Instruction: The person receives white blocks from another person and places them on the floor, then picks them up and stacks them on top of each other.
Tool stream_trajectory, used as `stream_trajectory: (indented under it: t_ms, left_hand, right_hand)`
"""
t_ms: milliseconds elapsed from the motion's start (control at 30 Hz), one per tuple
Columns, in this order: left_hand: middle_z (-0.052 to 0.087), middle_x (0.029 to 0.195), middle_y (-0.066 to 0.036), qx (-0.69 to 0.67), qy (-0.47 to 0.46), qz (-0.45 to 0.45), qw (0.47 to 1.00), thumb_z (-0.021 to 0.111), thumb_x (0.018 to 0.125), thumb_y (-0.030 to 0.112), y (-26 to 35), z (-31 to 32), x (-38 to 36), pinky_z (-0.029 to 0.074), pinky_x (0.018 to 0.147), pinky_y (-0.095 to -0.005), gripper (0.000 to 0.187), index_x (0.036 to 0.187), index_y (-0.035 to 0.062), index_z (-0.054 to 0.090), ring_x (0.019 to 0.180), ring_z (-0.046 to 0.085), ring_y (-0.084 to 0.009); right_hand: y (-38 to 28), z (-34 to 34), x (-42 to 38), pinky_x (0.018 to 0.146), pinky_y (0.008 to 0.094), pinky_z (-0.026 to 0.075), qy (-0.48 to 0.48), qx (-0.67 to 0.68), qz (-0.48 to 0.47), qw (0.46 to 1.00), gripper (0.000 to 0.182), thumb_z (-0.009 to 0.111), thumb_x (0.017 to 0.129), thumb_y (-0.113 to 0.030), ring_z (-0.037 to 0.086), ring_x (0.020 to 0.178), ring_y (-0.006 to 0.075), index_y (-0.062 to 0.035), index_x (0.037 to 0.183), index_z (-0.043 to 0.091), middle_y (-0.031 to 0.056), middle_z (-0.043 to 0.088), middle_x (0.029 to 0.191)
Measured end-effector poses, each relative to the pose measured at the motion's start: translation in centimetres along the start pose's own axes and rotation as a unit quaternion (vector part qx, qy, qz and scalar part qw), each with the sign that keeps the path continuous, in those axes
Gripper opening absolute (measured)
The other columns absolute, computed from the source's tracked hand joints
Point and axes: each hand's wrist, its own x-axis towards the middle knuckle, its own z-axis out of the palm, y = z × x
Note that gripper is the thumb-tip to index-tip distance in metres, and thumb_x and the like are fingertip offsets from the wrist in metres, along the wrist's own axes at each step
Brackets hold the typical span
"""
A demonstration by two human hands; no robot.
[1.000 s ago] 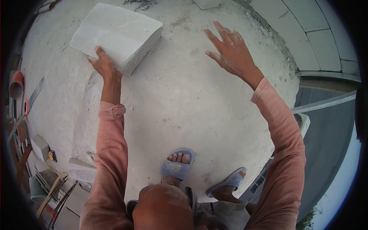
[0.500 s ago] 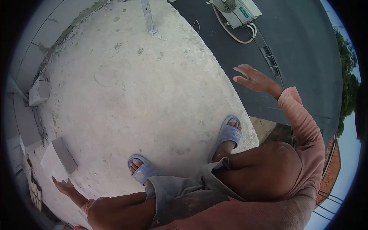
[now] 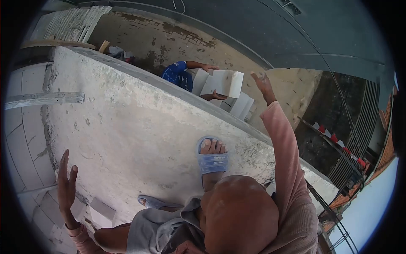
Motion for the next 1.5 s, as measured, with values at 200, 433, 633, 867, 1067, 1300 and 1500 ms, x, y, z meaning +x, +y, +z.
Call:
stream_trajectory:
  t_ms: [200, 433, 633, 867, 1067, 1300, 1500]
  left_hand:
    - [0.026, 0.165, -0.016, 0.063, -0.004, 0.088, 0.994, 0.047, 0.106, 0.044, 7.3, 2.4, 5.5, 0.026, 0.122, -0.0459, 0.068, 0.160, 0.0105, 0.023, 0.152, 0.026, -0.0343]
    - [0.022, 0.165, -0.018, 0.003, -0.045, 0.069, 0.997, 0.050, 0.105, 0.043, 2.7, 3.2, 4.9, 0.030, 0.121, -0.0464, 0.072, 0.161, 0.0085, 0.019, 0.152, 0.025, -0.0350]
    - [0.022, 0.165, -0.018, 0.007, -0.039, 0.121, 0.992, 0.050, 0.105, 0.042, 3.4, 5.4, 7.2, 0.033, 0.119, -0.0466, 0.072, 0.162, 0.0114, 0.017, 0.149, 0.031, -0.0353]
    - [0.022, 0.167, -0.015, -0.012, -0.021, 0.080, 0.997, 0.051, 0.105, 0.040, 4.2, 4.1, 4.9, 0.037, 0.115, -0.0507, 0.070, 0.162, 0.0161, 0.018, 0.143, 0.042, -0.0390]
    - [0.022, 0.166, -0.017, -0.171, -0.030, 0.023, 0.984, 0.059, 0.092, 0.066, -4.1, 4.0, 2.6, 0.033, 0.116, -0.0555, 0.097, 0.163, 0.0169, 0.014, 0.144, 0.037, -0.0436]
    - [0.026, 0.162, -0.023, -0.381, -0.265, 0.204, 0.862, 0.040, 0.094, 0.077, -0.4, 13.9, 2.7, 0.027, 0.120, -0.0536, 0.099, 0.161, 0.0086, 0.016, 0.149, 0.029, -0.0404]
    - [0.019, 0.163, -0.022, -0.749, -0.271, 0.268, 0.542, 0.052, 0.092, 0.069, 3.8, 24.1, -1.4, 0.029, 0.120, -0.0529, 0.103, 0.160, 0.0091, 0.003, 0.150, 0.025, -0.0403]
  right_hand:
    - [5.4, 3.4, -0.3, 0.114, 0.0524, 0.034, 0.012, -0.123, 0.077, 0.989, 0.137, 0.083, 0.062, -0.071, 0.040, 0.139, 0.0478, 0.0020, 0.157, 0.017, 0.0375, 0.038, 0.148]
    - [7.7, -0.5, -3.2, 0.109, 0.0549, 0.034, 0.102, -0.048, -0.122, 0.986, 0.124, 0.091, 0.061, -0.053, 0.044, 0.128, 0.0451, -0.0015, 0.152, 0.024, 0.0267, 0.045, 0.138]
    - [6.0, -2.7, -2.5, 0.107, 0.0505, 0.034, 0.154, -0.054, -0.046, 0.986, 0.106, 0.090, 0.065, -0.042, 0.045, 0.125, 0.0385, -0.0036, 0.145, 0.033, 0.0223, 0.051, 0.130]
    - [-1.7, -4.0, -5.4, 0.107, 0.0503, 0.034, 0.199, -0.009, -0.026, 0.980, 0.104, 0.090, 0.065, -0.039, 0.042, 0.126, 0.0370, -0.0056, 0.145, 0.034, 0.0221, 0.046, 0.131]
    - [-12.3, -9.6, -14.7, 0.108, 0.0501, 0.036, 0.180, -0.039, -0.114, 0.976, 0.098, 0.090, 0.067, -0.032, 0.043, 0.125, 0.0361, -0.0053, 0.145, 0.035, 0.0213, 0.041, 0.134]
    - [-30.5, -14.0, -33.4, 0.108, 0.0425, 0.036, 0.113, -0.010, -0.275, 0.955, 0.100, 0.086, 0.073, -0.036, 0.043, 0.127, 0.0300, -0.0033, 0.149, 0.031, 0.0183, 0.042, 0.137]
    - [-40.7, -2.6, -45.1, 0.109, 0.0475, 0.037, -0.043, -0.046, -0.438, 0.897, 0.100, 0.083, 0.075, -0.036, 0.045, 0.129, 0.0334, -0.0041, 0.150, 0.024, 0.0204, 0.044, 0.137]
